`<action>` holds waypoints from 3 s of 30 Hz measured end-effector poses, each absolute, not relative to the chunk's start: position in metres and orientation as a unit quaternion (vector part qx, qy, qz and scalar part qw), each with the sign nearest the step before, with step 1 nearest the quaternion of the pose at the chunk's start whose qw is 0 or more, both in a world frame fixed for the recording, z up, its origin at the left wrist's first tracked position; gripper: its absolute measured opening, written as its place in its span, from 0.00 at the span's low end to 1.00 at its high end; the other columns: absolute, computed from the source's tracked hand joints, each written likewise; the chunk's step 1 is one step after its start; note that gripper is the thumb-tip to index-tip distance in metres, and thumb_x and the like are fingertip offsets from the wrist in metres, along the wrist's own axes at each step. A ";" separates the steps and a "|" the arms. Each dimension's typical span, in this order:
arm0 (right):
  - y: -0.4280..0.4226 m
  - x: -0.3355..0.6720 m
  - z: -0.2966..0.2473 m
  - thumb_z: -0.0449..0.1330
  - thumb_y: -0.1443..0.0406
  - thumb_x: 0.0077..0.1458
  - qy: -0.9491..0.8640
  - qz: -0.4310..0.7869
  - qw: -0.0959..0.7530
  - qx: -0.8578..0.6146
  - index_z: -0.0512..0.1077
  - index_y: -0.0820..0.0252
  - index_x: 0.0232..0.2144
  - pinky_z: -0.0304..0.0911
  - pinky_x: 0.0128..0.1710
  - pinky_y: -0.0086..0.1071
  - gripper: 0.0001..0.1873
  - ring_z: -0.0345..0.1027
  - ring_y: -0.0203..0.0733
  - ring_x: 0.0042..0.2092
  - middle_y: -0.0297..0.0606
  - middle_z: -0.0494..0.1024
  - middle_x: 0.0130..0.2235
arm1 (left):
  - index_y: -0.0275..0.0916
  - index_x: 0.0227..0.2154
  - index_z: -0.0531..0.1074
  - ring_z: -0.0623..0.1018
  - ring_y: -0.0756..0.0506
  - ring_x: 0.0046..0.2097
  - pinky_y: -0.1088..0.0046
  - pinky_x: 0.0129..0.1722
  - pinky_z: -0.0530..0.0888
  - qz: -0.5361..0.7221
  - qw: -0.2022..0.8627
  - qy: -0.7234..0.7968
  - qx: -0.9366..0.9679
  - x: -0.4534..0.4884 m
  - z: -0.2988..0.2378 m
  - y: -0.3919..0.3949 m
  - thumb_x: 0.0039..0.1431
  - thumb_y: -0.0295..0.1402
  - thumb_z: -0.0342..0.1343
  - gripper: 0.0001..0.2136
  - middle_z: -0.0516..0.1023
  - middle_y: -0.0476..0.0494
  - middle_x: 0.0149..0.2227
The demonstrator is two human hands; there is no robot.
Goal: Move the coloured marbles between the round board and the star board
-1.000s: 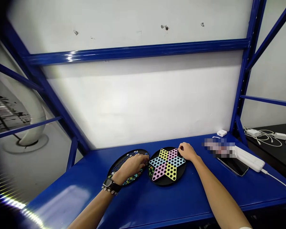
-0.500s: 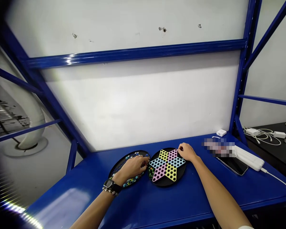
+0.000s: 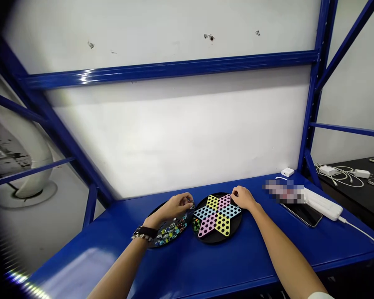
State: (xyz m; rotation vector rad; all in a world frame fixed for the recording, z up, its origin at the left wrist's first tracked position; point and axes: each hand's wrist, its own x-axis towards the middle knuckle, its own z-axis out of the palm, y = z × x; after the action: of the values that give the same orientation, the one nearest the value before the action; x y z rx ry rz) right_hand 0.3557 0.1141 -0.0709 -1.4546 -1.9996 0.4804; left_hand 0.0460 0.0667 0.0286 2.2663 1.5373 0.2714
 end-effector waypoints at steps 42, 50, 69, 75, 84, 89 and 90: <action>0.109 0.355 -0.064 0.55 0.65 0.55 -0.752 0.187 0.296 -0.559 0.72 0.58 0.27 0.58 0.34 0.29 0.08 0.67 0.38 0.34 0.37 0.76 0.34 | 0.42 0.43 0.69 0.78 0.44 0.39 0.72 0.33 0.69 0.075 0.052 0.615 0.784 0.054 0.009 0.072 0.62 0.36 0.45 0.11 0.78 0.44 0.39; 0.114 0.356 -0.070 0.55 0.65 0.55 -0.754 0.182 0.299 -0.556 0.72 0.58 0.27 0.59 0.35 0.28 0.08 0.68 0.37 0.34 0.37 0.75 0.34 | 0.45 0.50 0.70 0.77 0.44 0.44 0.70 0.43 0.71 0.117 0.063 0.570 0.811 0.081 -0.001 0.068 0.66 0.38 0.40 0.17 0.74 0.42 0.48; 0.112 0.356 -0.068 0.54 0.65 0.55 -0.756 0.176 0.302 -0.554 0.72 0.58 0.26 0.57 0.34 0.29 0.08 0.67 0.37 0.33 0.36 0.75 0.33 | 0.46 0.44 0.74 0.77 0.43 0.43 0.68 0.41 0.71 0.041 0.107 0.587 0.802 0.009 -0.001 0.026 0.59 0.41 0.48 0.15 0.77 0.45 0.44; 0.111 0.356 -0.066 0.54 0.65 0.55 -0.755 0.182 0.296 -0.556 0.72 0.58 0.27 0.57 0.33 0.29 0.08 0.67 0.37 0.34 0.36 0.76 0.33 | 0.46 0.46 0.75 0.78 0.41 0.43 0.67 0.40 0.71 -0.009 0.067 0.607 0.792 0.026 0.001 0.024 0.56 0.34 0.49 0.17 0.79 0.43 0.41; 0.111 0.356 -0.067 0.54 0.65 0.55 -0.755 0.182 0.295 -0.557 0.72 0.58 0.27 0.56 0.33 0.28 0.08 0.67 0.37 0.33 0.36 0.76 0.33 | 0.47 0.37 0.76 0.78 0.44 0.37 0.71 0.32 0.67 0.010 0.060 0.617 0.785 0.031 0.012 0.021 0.56 0.35 0.50 0.11 0.81 0.48 0.36; 0.110 0.356 -0.067 0.54 0.65 0.55 -0.756 0.177 0.296 -0.557 0.72 0.58 0.26 0.56 0.33 0.28 0.08 0.66 0.36 0.33 0.36 0.76 0.33 | 0.46 0.43 0.76 0.78 0.43 0.40 0.70 0.36 0.68 0.009 0.060 0.608 0.791 0.028 0.011 0.018 0.56 0.34 0.49 0.15 0.81 0.46 0.38; 0.111 0.356 -0.067 0.54 0.65 0.55 -0.755 0.178 0.296 -0.557 0.72 0.58 0.26 0.56 0.33 0.28 0.08 0.66 0.36 0.33 0.36 0.76 0.33 | 0.45 0.45 0.75 0.78 0.42 0.41 0.69 0.37 0.69 0.008 0.064 0.606 0.793 0.028 0.010 0.018 0.56 0.33 0.49 0.16 0.81 0.45 0.38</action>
State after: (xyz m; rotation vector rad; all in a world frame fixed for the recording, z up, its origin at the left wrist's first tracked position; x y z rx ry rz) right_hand 0.3563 0.1106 -0.0668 -1.4820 -2.0089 0.4729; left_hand 0.0278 0.0183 0.0104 2.3944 1.8283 0.0240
